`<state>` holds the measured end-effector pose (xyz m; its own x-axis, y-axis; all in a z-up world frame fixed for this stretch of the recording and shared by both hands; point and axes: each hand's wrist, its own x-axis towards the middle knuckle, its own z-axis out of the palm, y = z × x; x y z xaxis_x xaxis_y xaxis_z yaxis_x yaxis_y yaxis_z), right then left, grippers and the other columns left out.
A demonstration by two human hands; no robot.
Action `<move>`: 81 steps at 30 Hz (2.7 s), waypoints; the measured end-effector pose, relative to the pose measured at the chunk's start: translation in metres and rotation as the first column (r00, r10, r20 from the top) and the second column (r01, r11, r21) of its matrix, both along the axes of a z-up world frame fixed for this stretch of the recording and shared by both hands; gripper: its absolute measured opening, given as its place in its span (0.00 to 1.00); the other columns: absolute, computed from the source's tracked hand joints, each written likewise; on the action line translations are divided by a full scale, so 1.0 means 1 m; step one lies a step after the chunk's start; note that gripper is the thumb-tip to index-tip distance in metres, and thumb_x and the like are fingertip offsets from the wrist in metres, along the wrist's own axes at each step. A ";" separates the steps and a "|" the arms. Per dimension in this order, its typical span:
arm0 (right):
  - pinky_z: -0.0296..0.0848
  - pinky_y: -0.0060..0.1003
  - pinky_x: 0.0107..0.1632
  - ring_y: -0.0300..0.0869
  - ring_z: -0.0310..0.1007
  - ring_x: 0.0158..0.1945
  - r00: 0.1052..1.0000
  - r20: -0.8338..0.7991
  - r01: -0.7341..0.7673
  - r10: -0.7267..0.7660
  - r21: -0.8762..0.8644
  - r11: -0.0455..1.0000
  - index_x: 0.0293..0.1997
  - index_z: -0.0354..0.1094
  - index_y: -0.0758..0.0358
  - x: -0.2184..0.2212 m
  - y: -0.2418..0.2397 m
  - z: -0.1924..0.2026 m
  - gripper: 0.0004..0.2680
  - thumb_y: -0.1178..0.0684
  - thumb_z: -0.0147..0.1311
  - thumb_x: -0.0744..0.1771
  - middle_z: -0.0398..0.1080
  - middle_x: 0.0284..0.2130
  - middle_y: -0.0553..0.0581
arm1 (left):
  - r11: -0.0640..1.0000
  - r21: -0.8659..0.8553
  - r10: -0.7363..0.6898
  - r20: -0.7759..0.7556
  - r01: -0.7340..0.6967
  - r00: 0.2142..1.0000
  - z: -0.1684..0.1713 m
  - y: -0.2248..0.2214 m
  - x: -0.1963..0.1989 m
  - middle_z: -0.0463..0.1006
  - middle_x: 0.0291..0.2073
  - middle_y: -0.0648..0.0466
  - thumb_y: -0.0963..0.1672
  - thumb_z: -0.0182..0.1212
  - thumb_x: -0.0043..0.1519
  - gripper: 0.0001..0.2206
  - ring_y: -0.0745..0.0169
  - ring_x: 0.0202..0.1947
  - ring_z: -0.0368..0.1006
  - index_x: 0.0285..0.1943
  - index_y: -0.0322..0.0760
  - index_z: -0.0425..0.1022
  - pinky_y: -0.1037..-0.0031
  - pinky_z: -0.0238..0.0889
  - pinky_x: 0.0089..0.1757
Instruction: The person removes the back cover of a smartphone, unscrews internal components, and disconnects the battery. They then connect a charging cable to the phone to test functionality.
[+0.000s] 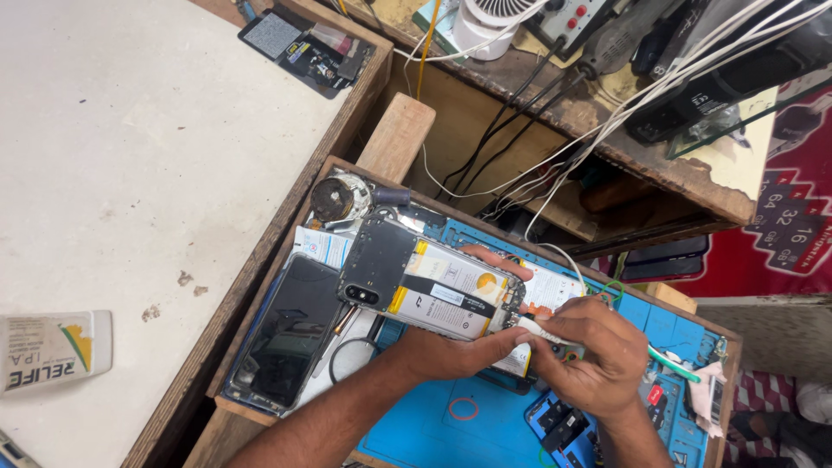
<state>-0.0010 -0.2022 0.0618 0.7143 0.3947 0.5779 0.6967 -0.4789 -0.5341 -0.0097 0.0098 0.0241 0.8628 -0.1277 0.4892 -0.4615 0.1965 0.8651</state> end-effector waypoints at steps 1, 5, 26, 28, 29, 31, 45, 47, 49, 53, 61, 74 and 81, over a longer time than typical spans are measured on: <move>0.72 0.31 0.34 0.40 0.77 0.31 1.000 0.007 -0.006 0.006 0.007 1.000 0.35 0.73 0.66 0.000 0.001 0.000 0.09 0.56 0.68 0.60 0.75 0.29 0.57 | 0.998 0.052 0.026 0.035 -0.027 0.999 -0.002 0.000 -0.001 0.73 0.62 0.51 0.41 0.74 0.58 0.19 0.58 0.65 0.66 0.57 0.35 0.75 0.64 0.61 0.65; 0.74 0.32 0.35 0.41 0.78 0.31 0.998 0.039 -0.047 0.046 0.011 0.999 0.35 0.74 0.65 0.002 0.004 0.004 0.07 0.56 0.68 0.60 0.75 0.29 0.56 | 0.996 0.064 0.051 0.129 -0.059 0.990 -0.007 -0.004 0.001 0.74 0.58 0.49 0.38 0.74 0.58 0.21 0.58 0.66 0.66 0.60 0.34 0.73 0.62 0.58 0.68; 0.74 0.33 0.36 0.40 0.79 0.34 0.998 0.060 -0.004 0.009 -0.095 0.995 0.39 0.74 0.61 0.001 0.011 0.011 0.09 0.56 0.68 0.59 0.77 0.32 0.53 | 0.934 -0.327 -0.191 -0.123 0.142 0.974 -0.010 -0.007 -0.002 0.71 0.60 0.42 0.35 0.55 0.67 0.24 0.64 0.55 0.72 0.70 0.31 0.50 0.69 0.69 0.57; 0.74 0.34 0.35 0.40 0.78 0.34 0.998 0.061 0.010 -0.002 -0.134 0.991 0.39 0.75 0.59 0.000 0.012 0.012 0.09 0.57 0.69 0.59 0.77 0.31 0.52 | 0.917 -0.371 -0.222 -0.167 0.147 0.961 -0.011 -0.008 -0.002 0.71 0.60 0.42 0.34 0.53 0.66 0.24 0.64 0.54 0.72 0.70 0.31 0.50 0.71 0.69 0.53; 0.73 0.34 0.35 0.40 0.78 0.34 0.998 0.062 0.016 -0.007 -0.153 0.988 0.39 0.75 0.58 0.000 0.013 0.013 0.09 0.57 0.69 0.59 0.77 0.31 0.52 | 0.908 -0.393 -0.237 -0.188 0.148 0.953 -0.011 -0.008 -0.002 0.71 0.60 0.42 0.34 0.52 0.66 0.24 0.64 0.53 0.72 0.70 0.31 0.50 0.71 0.70 0.52; 0.72 0.35 0.35 0.41 0.77 0.33 0.995 0.097 0.019 -0.002 -0.173 0.985 0.39 0.75 0.58 0.001 0.015 0.013 0.09 0.57 0.69 0.59 0.76 0.32 0.51 | 0.905 -0.398 -0.231 -0.168 0.149 0.958 -0.012 -0.009 -0.002 0.71 0.60 0.42 0.33 0.51 0.66 0.24 0.64 0.54 0.72 0.70 0.32 0.49 0.72 0.70 0.53; 0.71 0.37 0.34 0.41 0.74 0.32 0.974 0.224 0.069 -0.020 -0.213 0.975 0.41 0.75 0.58 -0.003 0.022 0.010 0.10 0.57 0.70 0.59 0.73 0.31 0.50 | 0.861 -0.491 -0.263 -0.207 0.133 0.942 -0.018 -0.012 0.001 0.72 0.62 0.41 0.33 0.52 0.66 0.24 0.63 0.55 0.73 0.70 0.34 0.51 0.68 0.69 0.58; 0.70 0.36 0.33 0.41 0.73 0.31 0.973 0.230 0.074 -0.022 -0.220 0.973 0.41 0.75 0.59 -0.003 0.022 0.010 0.11 0.58 0.69 0.59 0.73 0.31 0.51 | 0.861 -0.489 -0.255 -0.181 0.138 0.950 -0.018 -0.012 0.001 0.72 0.63 0.41 0.33 0.52 0.67 0.23 0.63 0.56 0.73 0.70 0.34 0.51 0.67 0.69 0.59; 0.70 0.36 0.33 0.41 0.73 0.31 0.974 0.226 0.070 -0.019 -0.223 0.972 0.42 0.76 0.59 -0.003 0.021 0.009 0.11 0.58 0.70 0.59 0.73 0.31 0.51 | 0.855 -0.499 -0.269 -0.197 0.140 0.943 -0.018 -0.012 0.001 0.72 0.63 0.40 0.34 0.52 0.67 0.23 0.63 0.56 0.74 0.70 0.34 0.51 0.67 0.69 0.59; 0.70 0.37 0.33 0.41 0.73 0.31 0.974 0.226 0.060 -0.006 -0.230 0.971 0.42 0.76 0.60 -0.002 0.019 0.007 0.11 0.58 0.69 0.59 0.73 0.31 0.52 | 0.850 -0.510 -0.282 -0.229 0.132 0.932 -0.019 -0.013 0.001 0.72 0.63 0.40 0.34 0.53 0.67 0.23 0.62 0.57 0.73 0.70 0.34 0.52 0.67 0.69 0.59; 0.70 0.37 0.33 0.42 0.73 0.31 0.977 0.214 0.055 0.000 -0.249 0.967 0.40 0.76 0.60 -0.002 0.021 0.008 0.10 0.58 0.69 0.58 0.73 0.32 0.52 | 0.859 -0.494 -0.272 -0.215 0.136 0.938 -0.021 -0.013 0.001 0.72 0.63 0.38 0.34 0.54 0.67 0.23 0.60 0.59 0.73 0.69 0.34 0.52 0.67 0.70 0.59; 0.74 0.38 0.55 0.49 0.77 0.51 1.000 0.003 -0.017 0.017 -0.093 0.995 0.55 0.71 0.64 0.020 0.045 0.059 0.15 0.61 0.62 0.63 0.74 0.48 0.62 | 0.982 -0.076 -0.187 -0.246 0.174 0.951 -0.032 -0.021 -0.005 0.77 0.47 0.55 0.39 0.63 0.60 0.18 0.72 0.48 0.74 0.60 0.34 0.70 0.74 0.72 0.48; 0.71 0.38 0.61 0.49 0.75 0.57 0.930 -0.216 -0.316 0.297 -0.064 0.946 0.62 0.68 0.65 0.064 0.072 0.086 0.21 0.61 0.61 0.61 0.74 0.54 0.64 | 0.853 -0.219 -0.517 -0.234 0.473 0.823 -0.021 -0.011 -0.004 0.80 0.49 0.56 0.41 0.62 0.61 0.18 0.68 0.51 0.77 0.62 0.34 0.70 0.73 0.73 0.54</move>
